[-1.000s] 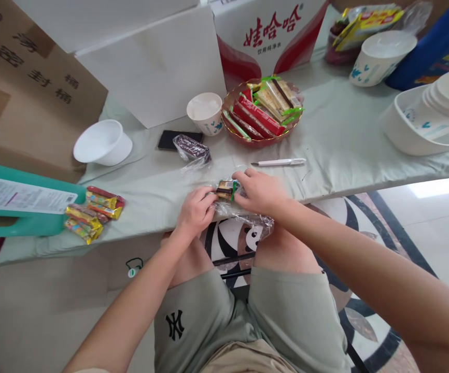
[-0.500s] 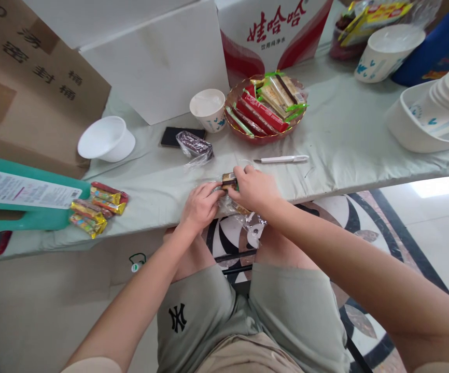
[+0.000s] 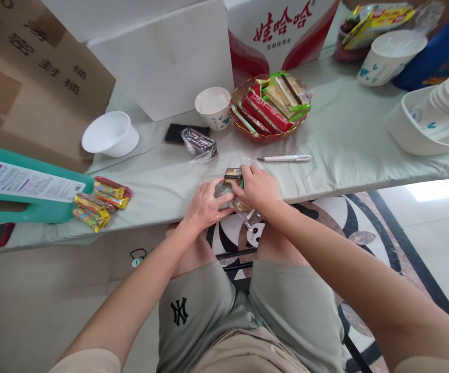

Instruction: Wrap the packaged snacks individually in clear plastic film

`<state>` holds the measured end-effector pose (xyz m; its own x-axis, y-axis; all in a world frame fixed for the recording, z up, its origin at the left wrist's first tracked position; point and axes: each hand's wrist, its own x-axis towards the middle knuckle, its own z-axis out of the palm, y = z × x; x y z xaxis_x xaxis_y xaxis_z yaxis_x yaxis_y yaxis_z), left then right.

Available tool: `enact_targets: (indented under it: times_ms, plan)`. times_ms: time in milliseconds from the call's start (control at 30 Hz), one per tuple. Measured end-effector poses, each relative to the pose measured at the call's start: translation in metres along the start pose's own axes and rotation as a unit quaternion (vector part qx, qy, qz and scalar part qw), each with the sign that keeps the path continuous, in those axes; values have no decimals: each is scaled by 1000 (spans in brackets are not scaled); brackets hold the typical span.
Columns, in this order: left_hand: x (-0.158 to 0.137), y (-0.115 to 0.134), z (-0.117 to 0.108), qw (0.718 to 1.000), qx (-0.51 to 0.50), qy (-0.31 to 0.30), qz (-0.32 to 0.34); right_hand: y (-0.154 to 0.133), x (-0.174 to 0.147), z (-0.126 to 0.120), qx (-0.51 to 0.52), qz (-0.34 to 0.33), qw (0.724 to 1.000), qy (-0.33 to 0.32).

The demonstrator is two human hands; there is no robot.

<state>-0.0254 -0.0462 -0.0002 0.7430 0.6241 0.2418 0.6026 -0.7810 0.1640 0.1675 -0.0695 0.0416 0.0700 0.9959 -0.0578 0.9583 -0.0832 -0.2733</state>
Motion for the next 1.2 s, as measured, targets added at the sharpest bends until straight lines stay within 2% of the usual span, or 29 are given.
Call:
enact_targets:
  times_ms: [300, 433, 567, 733, 900, 1067, 1200]
  plan:
    - [2, 3, 0, 1000, -13, 11, -10, -14, 7, -4, 8, 52, 998, -22]
    - [-1, 1, 2, 998, -15, 52, 18, -15, 9, 0, 28, 58, 998, 3]
    - [4, -1, 0, 997, 17, 71, 0, -14, 25, -2, 23, 43, 999, 22]
    - [20, 0, -8, 998, 3, 41, -39, -12, 55, -10, -5, -24, 1000, 7]
    - [23, 3, -7, 1000, -3, 12, -20, -8, 58, -17, -23, -44, 999, -5]
    - [23, 5, -7, 999, 22, -5, -22, 4, 57, -19, 54, -30, 997, 39]
    - [24, 6, -7, 999, 29, -13, -27, 13, 58, -31, 131, -3, 988, 81]
